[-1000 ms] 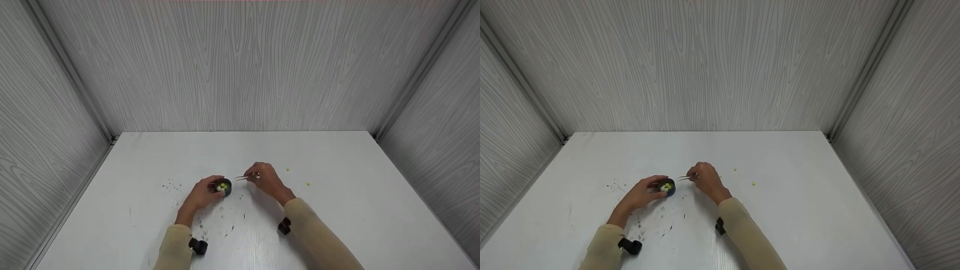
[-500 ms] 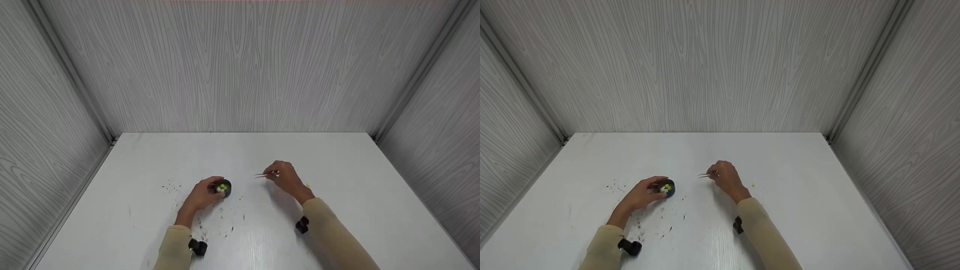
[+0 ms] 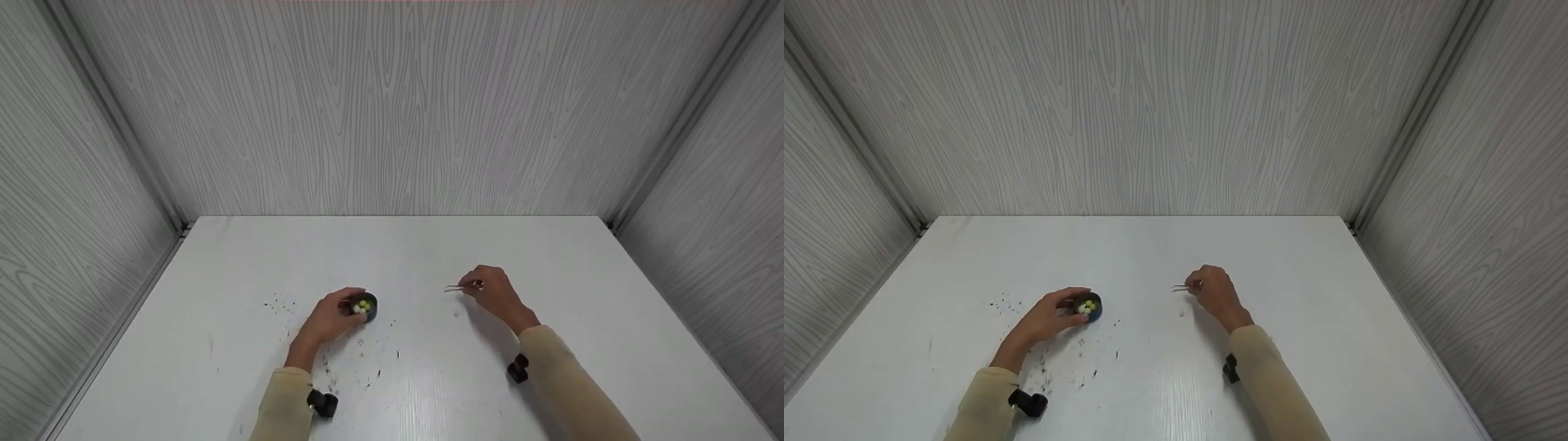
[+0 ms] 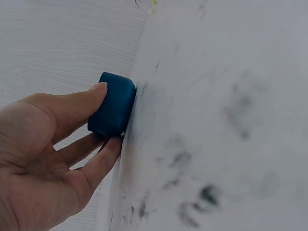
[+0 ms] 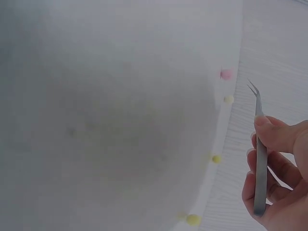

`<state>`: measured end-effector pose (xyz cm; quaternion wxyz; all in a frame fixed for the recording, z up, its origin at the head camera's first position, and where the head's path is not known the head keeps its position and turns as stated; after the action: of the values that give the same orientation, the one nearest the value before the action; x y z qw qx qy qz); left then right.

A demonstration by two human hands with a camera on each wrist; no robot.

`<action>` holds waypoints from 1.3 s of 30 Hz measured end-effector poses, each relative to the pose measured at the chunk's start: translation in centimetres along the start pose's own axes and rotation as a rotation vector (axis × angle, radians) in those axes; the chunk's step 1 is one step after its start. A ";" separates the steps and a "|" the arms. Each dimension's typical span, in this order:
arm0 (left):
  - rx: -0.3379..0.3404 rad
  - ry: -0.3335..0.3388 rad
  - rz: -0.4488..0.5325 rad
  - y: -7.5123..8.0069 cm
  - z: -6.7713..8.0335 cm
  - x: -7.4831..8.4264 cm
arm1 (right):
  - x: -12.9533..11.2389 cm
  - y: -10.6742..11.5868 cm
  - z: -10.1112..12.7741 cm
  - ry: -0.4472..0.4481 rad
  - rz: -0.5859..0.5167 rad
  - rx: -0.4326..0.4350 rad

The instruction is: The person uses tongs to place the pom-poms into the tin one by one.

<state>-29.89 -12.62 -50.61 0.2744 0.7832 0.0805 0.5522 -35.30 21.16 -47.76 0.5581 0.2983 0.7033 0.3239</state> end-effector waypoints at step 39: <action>0.008 -0.007 -0.004 0.1 0.1 0.1 | 1.3 -0.7 -1.3 -0.105 0.049 -0.039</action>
<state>-29.78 -12.68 -50.54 0.2726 0.7862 0.0835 0.5483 -36.85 21.59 -48.83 0.5916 0.3213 0.6591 0.3351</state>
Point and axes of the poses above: each hand's wrist, its own z-axis away from the middle knuckle, its own y-axis out of the back of the hand, x = y × z, the point moved 4 cm from there along -z, towards the middle knuckle, and after that the axes turned 15 degrees about -y, right-handed, at the moved point
